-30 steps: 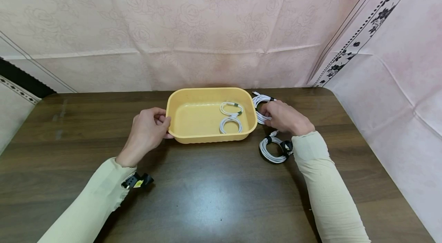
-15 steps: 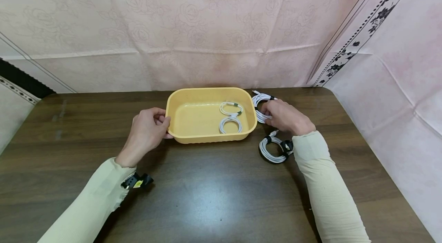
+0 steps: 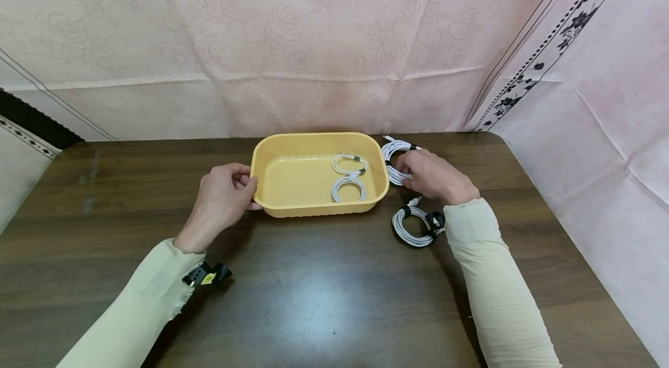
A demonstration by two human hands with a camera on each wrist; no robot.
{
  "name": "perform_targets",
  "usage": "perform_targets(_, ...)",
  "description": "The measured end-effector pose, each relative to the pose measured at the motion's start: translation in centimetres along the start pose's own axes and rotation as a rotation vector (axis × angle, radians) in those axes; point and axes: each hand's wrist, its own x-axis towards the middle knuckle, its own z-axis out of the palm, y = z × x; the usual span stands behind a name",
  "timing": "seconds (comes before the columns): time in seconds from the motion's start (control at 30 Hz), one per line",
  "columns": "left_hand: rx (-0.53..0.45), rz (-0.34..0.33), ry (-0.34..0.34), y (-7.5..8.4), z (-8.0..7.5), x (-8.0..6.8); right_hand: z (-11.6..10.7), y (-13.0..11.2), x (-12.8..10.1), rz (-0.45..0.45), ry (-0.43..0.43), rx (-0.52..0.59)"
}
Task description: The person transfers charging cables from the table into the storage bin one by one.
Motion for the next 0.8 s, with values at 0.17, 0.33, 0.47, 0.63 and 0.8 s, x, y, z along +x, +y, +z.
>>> perform_targets(0.17, -0.008, 0.002, -0.007, -0.02, -0.04, 0.00, -0.15, 0.06, -0.05, -0.003, 0.004, -0.002)
perform_targets(0.33, -0.010, -0.002, -0.014, -0.06, -0.16, 0.06, -0.42, 0.06, -0.11, -0.010, 0.014, -0.014)
perform_targets(0.47, -0.011, -0.003, -0.017, -0.14, -0.21, 0.12, -0.48, 0.13, -0.11, -0.022, 0.023, -0.018)
perform_targets(0.63, -0.014, 0.001, -0.019, -0.19, -0.18, 0.11, -0.47, 0.20, -0.14, -0.026, 0.027, -0.014)
perform_targets(0.8, -0.017, 0.002, -0.020, -0.16, -0.17, 0.08, -0.54, 0.22, -0.16, -0.024, 0.027, -0.013)
